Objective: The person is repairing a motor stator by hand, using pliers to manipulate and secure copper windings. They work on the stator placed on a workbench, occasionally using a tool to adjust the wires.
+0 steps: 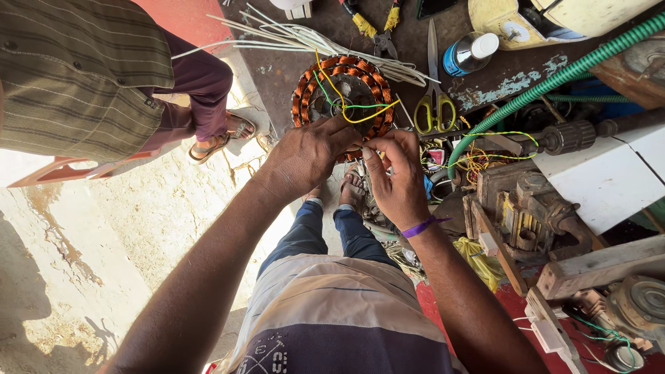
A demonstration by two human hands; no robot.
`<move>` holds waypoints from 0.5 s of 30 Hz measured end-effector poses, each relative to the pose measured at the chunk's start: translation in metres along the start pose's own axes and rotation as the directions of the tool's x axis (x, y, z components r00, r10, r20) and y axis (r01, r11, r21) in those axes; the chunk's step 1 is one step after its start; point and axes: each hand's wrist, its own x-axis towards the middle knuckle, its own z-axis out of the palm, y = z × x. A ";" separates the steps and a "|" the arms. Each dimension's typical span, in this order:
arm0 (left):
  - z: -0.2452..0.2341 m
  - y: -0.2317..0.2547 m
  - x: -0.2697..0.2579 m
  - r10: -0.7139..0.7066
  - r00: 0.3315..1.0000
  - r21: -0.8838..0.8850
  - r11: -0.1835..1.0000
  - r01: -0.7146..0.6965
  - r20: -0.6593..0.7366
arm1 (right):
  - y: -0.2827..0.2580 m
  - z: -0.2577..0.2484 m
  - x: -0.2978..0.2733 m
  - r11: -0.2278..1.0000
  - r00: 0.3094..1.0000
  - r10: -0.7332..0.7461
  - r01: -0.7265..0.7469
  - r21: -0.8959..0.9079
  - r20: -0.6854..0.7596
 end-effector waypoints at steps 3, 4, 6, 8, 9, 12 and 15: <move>0.001 -0.001 0.000 0.002 1.000 -0.016 1.000 -0.002 0.001 | 0.005 0.000 -0.001 1.000 1.000 -0.014 0.014 -0.002 0.014; 0.002 -0.001 -0.001 0.004 1.000 -0.025 1.000 -0.004 0.000 | 0.007 0.000 -0.002 1.000 1.000 -0.019 0.019 -0.005 0.021; 0.004 -0.001 0.000 0.008 1.000 -0.010 1.000 -0.008 -0.017 | 0.010 0.001 -0.003 0.999 0.998 -0.052 0.052 -0.006 0.028; 0.007 0.000 0.001 0.010 1.000 -0.003 1.000 -0.010 -0.029 | 0.013 0.001 -0.003 0.993 0.994 -0.105 0.107 -0.042 0.036; 0.008 0.001 0.001 0.010 0.999 0.001 1.000 -0.010 -0.033 | 0.015 0.002 -0.001 0.986 0.989 -0.146 0.148 -0.075 0.040; 0.008 0.001 0.001 0.014 0.999 0.014 1.000 -0.013 -0.036 | 0.017 0.003 0.004 0.967 0.984 -0.167 0.175 -0.186 0.060; 0.008 0.001 0.000 0.016 0.999 0.027 1.000 -0.015 -0.040 | 0.017 0.005 0.009 0.942 0.981 -0.179 0.192 -0.275 0.070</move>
